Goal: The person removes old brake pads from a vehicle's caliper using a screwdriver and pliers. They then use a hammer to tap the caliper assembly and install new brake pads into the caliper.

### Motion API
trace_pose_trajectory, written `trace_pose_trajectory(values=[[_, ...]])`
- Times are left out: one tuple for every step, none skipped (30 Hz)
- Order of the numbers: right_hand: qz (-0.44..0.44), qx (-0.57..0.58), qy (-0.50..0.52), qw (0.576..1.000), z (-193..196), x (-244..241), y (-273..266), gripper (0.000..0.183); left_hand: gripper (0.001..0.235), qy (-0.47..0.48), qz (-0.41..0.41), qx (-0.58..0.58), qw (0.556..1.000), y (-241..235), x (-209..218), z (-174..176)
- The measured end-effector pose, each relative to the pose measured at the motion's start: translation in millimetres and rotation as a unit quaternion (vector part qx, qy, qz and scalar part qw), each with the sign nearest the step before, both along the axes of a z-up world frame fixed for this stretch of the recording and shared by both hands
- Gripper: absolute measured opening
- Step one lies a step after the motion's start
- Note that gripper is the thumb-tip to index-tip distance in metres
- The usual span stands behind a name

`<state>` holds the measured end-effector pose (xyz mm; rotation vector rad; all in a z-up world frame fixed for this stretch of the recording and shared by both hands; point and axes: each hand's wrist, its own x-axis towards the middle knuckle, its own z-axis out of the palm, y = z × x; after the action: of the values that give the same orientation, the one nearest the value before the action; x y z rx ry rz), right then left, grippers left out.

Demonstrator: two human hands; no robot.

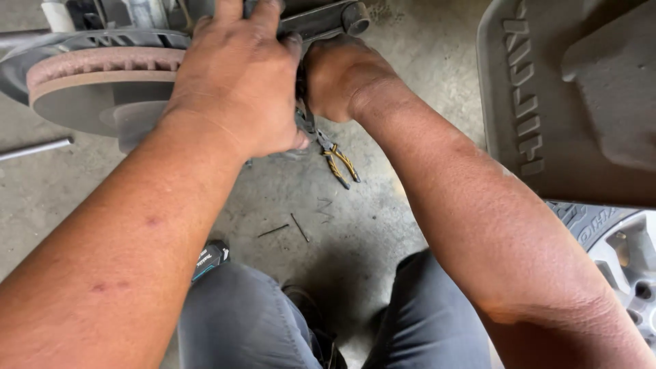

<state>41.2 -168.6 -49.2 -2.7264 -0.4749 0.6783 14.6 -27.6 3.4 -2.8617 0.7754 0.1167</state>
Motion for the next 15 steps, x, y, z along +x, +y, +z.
trace_pose_trajectory(values=[[-0.019,0.000,0.012,1.000,3.1,-4.0,3.5,0.030,0.089,0.009,0.007,0.009,1.000,-0.7,-0.4,0.2],[-0.039,0.000,0.020,0.999,7.7,-6.5,5.9,0.030,0.112,0.014,0.012,0.017,1.000,-2.3,0.6,1.7],[-0.035,0.000,0.015,0.999,11.6,-8.2,8.0,0.030,0.112,0.009,0.016,0.017,1.000,-1.4,0.3,0.0],[-0.058,0.000,0.023,0.998,15.3,-11.2,9.0,0.030,0.106,-0.010,0.010,0.007,1.000,-1.3,-0.3,-2.1],[-0.081,0.000,0.032,0.996,18.7,-14.1,9.7,0.031,0.100,-0.030,0.003,-0.004,1.000,-1.5,-0.7,-4.4],[-0.083,-0.001,0.026,0.996,21.2,-13.7,8.0,0.031,0.100,-0.036,0.001,-0.006,0.999,-4.0,-1.0,-1.7],[-0.109,-0.002,0.033,0.993,23.2,-12.8,6.5,0.031,0.097,0.000,0.025,-0.002,1.000,-6.2,-0.8,0.3],[-0.133,-0.001,0.044,0.990,23.8,-12.7,7.7,0.032,0.093,0.039,0.051,0.004,0.998,-6.0,-1.7,1.6],[-0.133,0.001,0.042,0.990,22.0,-8.2,6.2,0.032,0.093,0.037,0.051,0.005,0.998,-5.7,2.7,2.2],[-0.137,-0.003,0.032,0.990,16.7,-9.0,6.8,0.032,0.094,0.019,0.037,-0.002,0.999,-3.5,1.7,-0.3],[-0.142,-0.006,0.022,0.990,10.9,-10.0,7.3,0.032,0.095,0.002,0.024,-0.010,1.000,-1.5,0.5,-3.1],[-0.142,-0.006,0.024,0.990,5.6,-9.9,7.4,0.032,0.095,0.005,0.023,-0.009,1.000,0.1,0.3,-7.4],[-0.138,-0.012,0.016,0.990,1.1,-9.5,7.0,0.029,0.089,-0.012,0.019,-0.021,1.000,1.2,0.3,-10.9],[-0.135,-0.017,0.004,0.991,-1.2,-6.7,6.7,0.027,0.084,-0.032,0.015,-0.032,0.999,2.4,2.5,-12.4],[-0.136,-0.016,0.002,0.991,-3.3,-4.0,6.1,0.027,0.084,-0.034,0.014,-0.031,0.999,2.1,4.6,-12.0]])
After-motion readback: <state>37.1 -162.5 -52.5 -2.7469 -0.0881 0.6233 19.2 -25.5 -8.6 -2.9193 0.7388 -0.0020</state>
